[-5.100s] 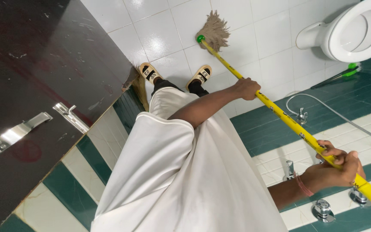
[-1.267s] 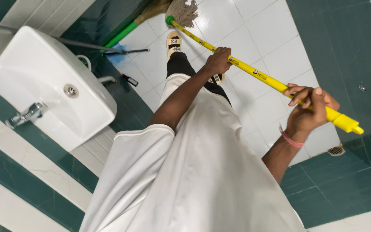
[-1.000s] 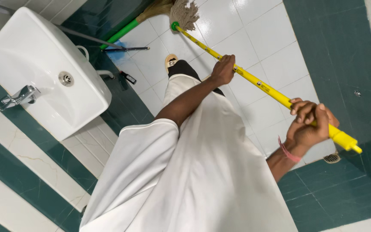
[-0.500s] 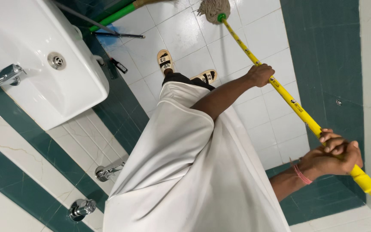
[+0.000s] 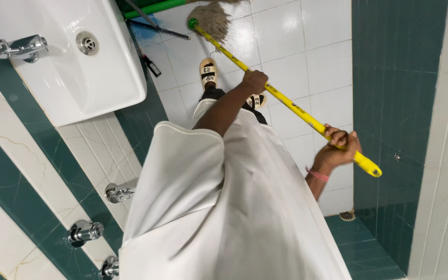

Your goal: The person mops the floor in a bathroom using a mop, moving it around the floor and near the door and sink.

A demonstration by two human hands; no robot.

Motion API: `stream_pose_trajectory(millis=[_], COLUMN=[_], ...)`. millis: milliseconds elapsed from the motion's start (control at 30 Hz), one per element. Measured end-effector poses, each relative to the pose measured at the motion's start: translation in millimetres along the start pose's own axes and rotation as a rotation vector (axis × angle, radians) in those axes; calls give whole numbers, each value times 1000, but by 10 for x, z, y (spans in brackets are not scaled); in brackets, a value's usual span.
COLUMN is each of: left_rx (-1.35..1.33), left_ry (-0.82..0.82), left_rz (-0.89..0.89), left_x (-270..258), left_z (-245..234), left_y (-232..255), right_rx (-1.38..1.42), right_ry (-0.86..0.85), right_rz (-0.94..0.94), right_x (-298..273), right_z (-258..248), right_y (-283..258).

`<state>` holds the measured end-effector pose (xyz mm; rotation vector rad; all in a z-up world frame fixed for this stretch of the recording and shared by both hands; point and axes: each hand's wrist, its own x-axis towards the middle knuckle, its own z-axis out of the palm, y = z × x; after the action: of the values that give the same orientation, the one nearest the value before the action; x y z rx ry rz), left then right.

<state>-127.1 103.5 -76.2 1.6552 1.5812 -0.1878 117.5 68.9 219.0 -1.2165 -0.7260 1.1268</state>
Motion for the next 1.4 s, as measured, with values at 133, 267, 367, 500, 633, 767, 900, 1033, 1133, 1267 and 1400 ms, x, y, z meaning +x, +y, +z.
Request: stream_pose_trajectory(millis=[133, 267, 367, 500, 633, 767, 900, 1033, 1133, 1267, 1400], left_rx=[7, -102, -137, -205, -220, -236, -329, -285, -323, -384, -359], left_ry=[11, 80, 111, 172, 142, 106, 155, 137, 78, 28, 8], left_rz=[-218, -281, -228, -109, 19, 167, 337, 423, 520, 638, 624], left_x=[-355, -587, -528, -380, -244, -105, 39, 270, 336, 227, -27], left_z=[-183, -169, -224, -309, -408, -465, -469, -514, -463, -431, -450], left_y=[-903, -1293, -1218, -774, -345, 90, 585, 965, 1127, 1150, 1085], right_rx=[2, -79, -21, 52, 37, 15, -181, -336, -431, -456, -377], right_ry=[-274, -459, -420, -247, -108, -39, -37, -95, -65, -23, 109], right_rz=[183, 269, 320, 288, 233, 145, -47, -157, -199, -259, -363], right_x=[-326, -475, -381, -236, -255, -481, -767, -980, -1076, -962, -788], right_z=[746, 1088, 1174, 1139, 1087, 1081, 1153, 1243, 1249, 1239, 1091], right_y=[241, 144, -9, -357, -692, -1044, -1322, -1407, -1438, -1352, -1232])
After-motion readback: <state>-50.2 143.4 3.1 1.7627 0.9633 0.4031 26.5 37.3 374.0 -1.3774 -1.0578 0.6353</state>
